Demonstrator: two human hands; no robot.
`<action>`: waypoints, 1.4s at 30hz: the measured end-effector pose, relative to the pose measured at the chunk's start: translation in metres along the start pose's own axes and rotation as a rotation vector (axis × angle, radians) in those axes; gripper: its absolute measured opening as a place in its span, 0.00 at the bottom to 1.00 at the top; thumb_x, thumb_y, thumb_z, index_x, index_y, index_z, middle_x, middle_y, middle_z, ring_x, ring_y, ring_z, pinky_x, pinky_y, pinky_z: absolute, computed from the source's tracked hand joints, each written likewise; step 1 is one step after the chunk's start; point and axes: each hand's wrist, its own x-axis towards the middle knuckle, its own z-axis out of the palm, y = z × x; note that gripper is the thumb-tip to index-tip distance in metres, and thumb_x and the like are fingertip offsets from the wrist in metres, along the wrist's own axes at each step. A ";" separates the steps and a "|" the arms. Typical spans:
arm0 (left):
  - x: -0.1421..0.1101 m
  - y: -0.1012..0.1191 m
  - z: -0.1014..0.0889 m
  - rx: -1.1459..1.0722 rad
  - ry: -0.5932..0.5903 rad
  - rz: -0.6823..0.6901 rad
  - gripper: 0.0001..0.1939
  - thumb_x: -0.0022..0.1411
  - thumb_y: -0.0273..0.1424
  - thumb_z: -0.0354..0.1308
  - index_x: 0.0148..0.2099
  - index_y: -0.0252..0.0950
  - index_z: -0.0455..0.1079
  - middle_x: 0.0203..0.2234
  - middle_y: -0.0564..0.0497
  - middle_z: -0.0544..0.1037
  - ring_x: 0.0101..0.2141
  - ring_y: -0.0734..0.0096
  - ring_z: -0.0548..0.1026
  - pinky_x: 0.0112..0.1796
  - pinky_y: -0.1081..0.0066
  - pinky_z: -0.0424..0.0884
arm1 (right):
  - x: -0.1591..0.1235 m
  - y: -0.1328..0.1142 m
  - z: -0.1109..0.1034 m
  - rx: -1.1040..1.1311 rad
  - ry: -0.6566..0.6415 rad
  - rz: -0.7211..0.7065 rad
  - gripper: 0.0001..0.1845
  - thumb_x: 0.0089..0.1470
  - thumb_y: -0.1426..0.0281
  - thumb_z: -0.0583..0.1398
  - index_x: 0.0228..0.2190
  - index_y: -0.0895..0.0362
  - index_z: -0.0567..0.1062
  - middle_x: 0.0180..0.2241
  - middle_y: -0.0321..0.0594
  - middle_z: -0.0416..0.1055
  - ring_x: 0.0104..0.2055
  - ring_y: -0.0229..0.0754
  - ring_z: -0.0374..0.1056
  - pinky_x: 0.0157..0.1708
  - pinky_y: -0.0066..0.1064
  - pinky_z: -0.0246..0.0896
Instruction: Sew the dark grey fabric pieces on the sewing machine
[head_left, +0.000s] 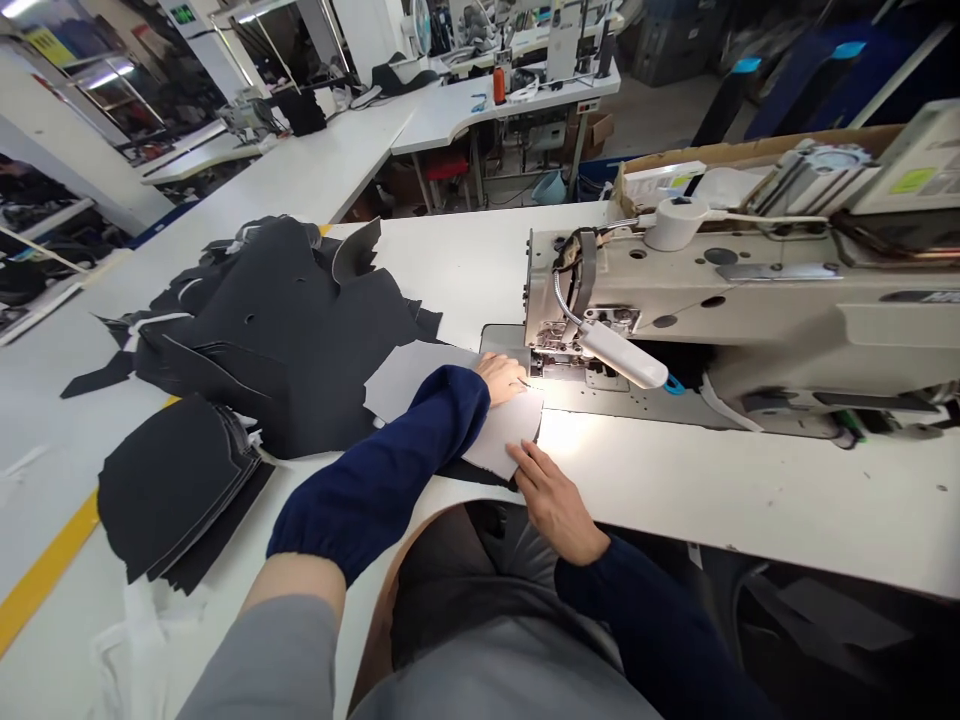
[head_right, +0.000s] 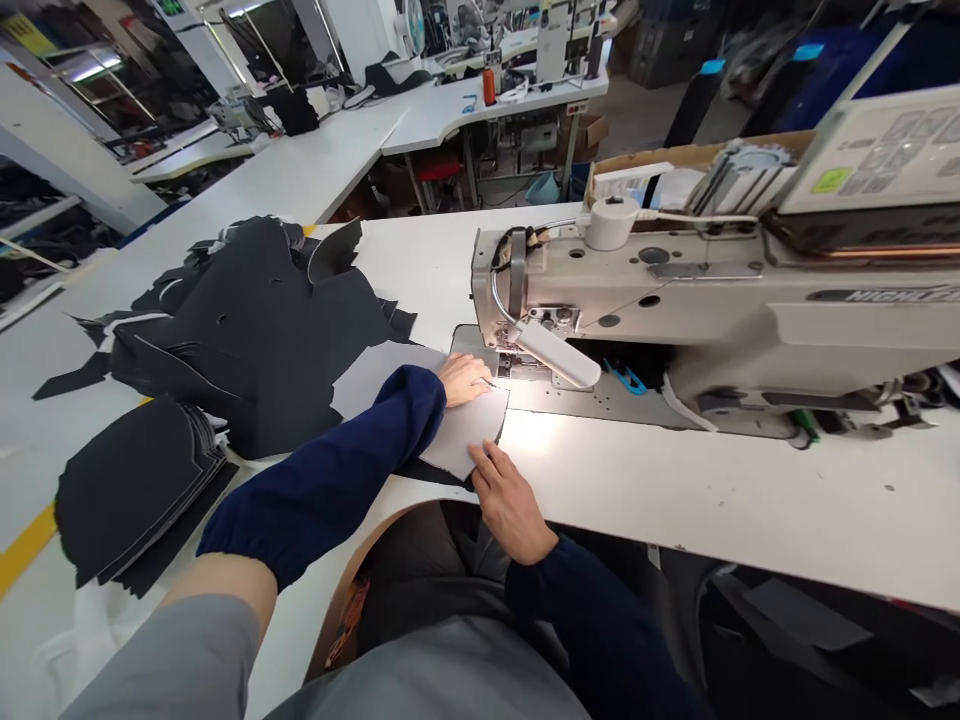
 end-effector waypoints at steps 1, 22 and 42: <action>0.003 -0.005 -0.001 -0.011 -0.002 -0.015 0.11 0.62 0.35 0.52 0.41 0.39 0.74 0.40 0.50 0.76 0.43 0.63 0.70 0.49 0.61 0.56 | 0.005 0.003 0.002 -0.002 -0.010 -0.003 0.18 0.54 0.86 0.47 0.35 0.64 0.73 0.56 0.52 0.61 0.63 0.53 0.47 0.56 0.46 0.61; 0.050 -0.023 -0.015 -0.062 0.016 -0.025 0.10 0.58 0.28 0.50 0.36 0.33 0.72 0.31 0.48 0.76 0.39 0.62 0.72 0.45 0.61 0.57 | 0.035 0.044 0.019 0.003 -0.063 0.044 0.20 0.44 0.89 0.46 0.29 0.62 0.72 0.57 0.51 0.60 0.63 0.53 0.49 0.57 0.49 0.57; -0.081 -0.014 0.013 -0.001 -0.001 0.360 0.23 0.66 0.39 0.48 0.60 0.36 0.59 0.61 0.44 0.60 0.62 0.57 0.54 0.58 0.57 0.57 | 0.029 0.021 0.008 0.026 0.013 0.248 0.15 0.57 0.78 0.50 0.42 0.61 0.73 0.41 0.51 0.65 0.45 0.50 0.62 0.41 0.42 0.62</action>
